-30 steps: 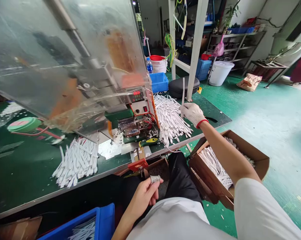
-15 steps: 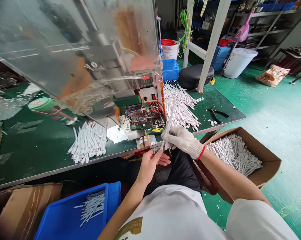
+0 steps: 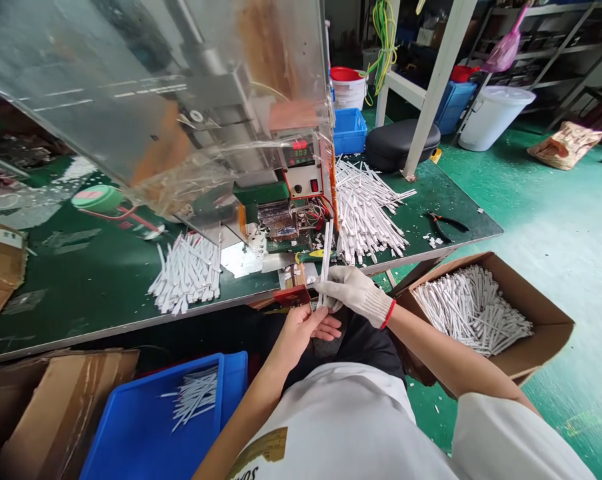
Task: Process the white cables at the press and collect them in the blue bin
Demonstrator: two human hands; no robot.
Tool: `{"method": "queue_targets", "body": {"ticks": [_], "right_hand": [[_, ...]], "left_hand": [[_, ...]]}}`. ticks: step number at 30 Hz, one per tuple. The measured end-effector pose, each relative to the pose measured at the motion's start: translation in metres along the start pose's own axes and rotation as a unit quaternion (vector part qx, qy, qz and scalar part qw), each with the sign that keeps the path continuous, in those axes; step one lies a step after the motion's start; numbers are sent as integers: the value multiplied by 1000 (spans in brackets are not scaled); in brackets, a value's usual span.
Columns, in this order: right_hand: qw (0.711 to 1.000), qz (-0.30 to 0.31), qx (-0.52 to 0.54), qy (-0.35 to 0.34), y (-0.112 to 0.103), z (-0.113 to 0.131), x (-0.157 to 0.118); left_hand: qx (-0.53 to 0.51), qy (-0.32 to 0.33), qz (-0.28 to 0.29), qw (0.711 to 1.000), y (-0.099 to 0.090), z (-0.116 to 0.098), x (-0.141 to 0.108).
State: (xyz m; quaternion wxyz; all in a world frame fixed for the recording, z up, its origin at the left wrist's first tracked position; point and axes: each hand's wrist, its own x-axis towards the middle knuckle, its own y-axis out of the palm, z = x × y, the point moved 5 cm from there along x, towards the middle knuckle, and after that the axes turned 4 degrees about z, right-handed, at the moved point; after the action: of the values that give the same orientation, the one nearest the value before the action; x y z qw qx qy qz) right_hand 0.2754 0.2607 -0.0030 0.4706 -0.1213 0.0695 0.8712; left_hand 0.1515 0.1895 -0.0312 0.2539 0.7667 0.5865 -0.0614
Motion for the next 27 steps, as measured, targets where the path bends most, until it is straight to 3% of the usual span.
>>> {"method": "queue_targets", "body": {"ticks": [7, 12, 18, 27], "right_hand": [[994, 56, 88, 12, 17, 16, 54], [985, 62, 157, 33, 31, 7, 87], [977, 41, 204, 54, 34, -5, 101], [981, 42, 181, 49, 30, -7, 108]], "left_hand": [[-81, 18, -48, 995, -15, -8, -17], [-92, 24, -93, 991, -28, -13, -14], [-68, 16, -75, 995, -33, -15, -5], [-71, 15, -72, 995, -33, -18, -2]]}}
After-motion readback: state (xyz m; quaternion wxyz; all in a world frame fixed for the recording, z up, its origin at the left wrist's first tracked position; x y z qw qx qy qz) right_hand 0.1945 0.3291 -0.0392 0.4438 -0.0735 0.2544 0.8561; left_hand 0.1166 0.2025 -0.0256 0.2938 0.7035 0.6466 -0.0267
